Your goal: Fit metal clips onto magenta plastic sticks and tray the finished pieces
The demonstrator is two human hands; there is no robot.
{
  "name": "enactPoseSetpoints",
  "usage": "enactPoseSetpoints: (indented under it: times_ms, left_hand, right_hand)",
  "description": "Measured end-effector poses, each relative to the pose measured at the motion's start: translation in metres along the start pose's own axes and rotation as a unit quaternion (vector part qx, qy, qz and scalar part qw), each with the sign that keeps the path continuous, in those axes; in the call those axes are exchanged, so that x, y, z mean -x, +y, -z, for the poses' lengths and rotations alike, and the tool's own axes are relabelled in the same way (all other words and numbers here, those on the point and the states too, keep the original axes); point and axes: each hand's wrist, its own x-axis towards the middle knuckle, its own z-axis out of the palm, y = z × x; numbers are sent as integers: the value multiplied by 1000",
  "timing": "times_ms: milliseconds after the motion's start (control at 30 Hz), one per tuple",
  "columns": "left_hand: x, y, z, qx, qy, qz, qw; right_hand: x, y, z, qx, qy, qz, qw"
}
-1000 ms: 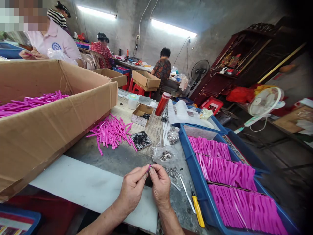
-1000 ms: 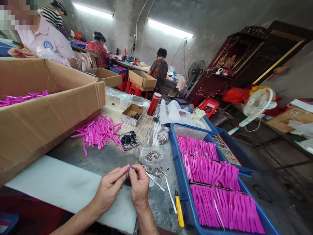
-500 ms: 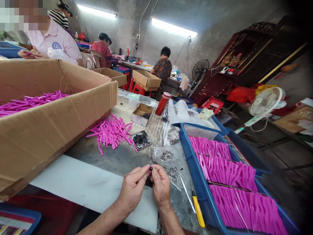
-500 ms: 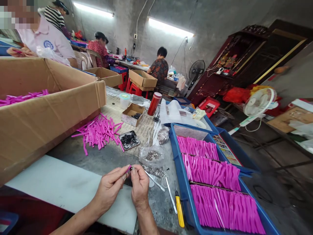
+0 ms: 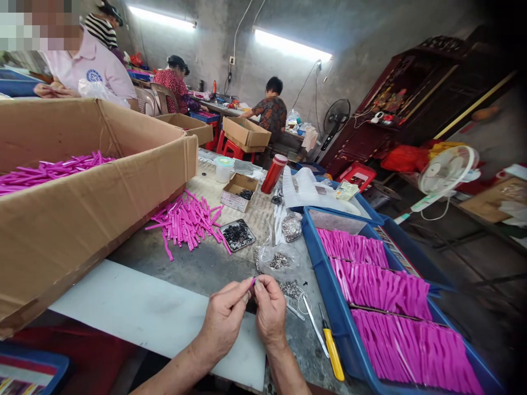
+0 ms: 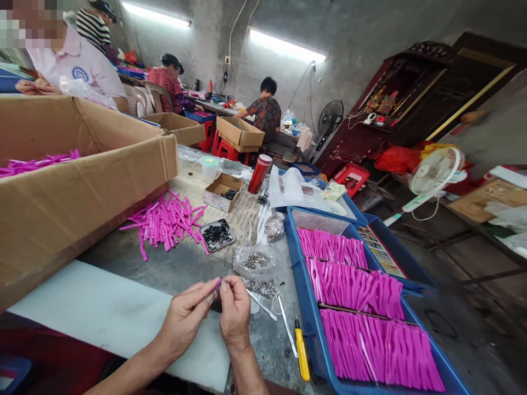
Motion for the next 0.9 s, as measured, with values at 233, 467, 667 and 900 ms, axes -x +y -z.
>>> enactPoseSetpoints:
  times_ms: [233,467,667,900]
  left_hand:
    - [0,3,0,16,-1,-3,1000]
    - [0,1,1,27,3,18,999]
    - [1,1,1,21,-1,13,1000]
    - [-1,2,1,38,5,14,999]
  right_hand:
    - [1,1,-1,-26,-15,-3,1000]
    - [0,0,-1,-28,-18,-6,999]
    - [-2,-2,0,18,-14,-1,1000]
    - [0,-2,0,9,-29,3,1000]
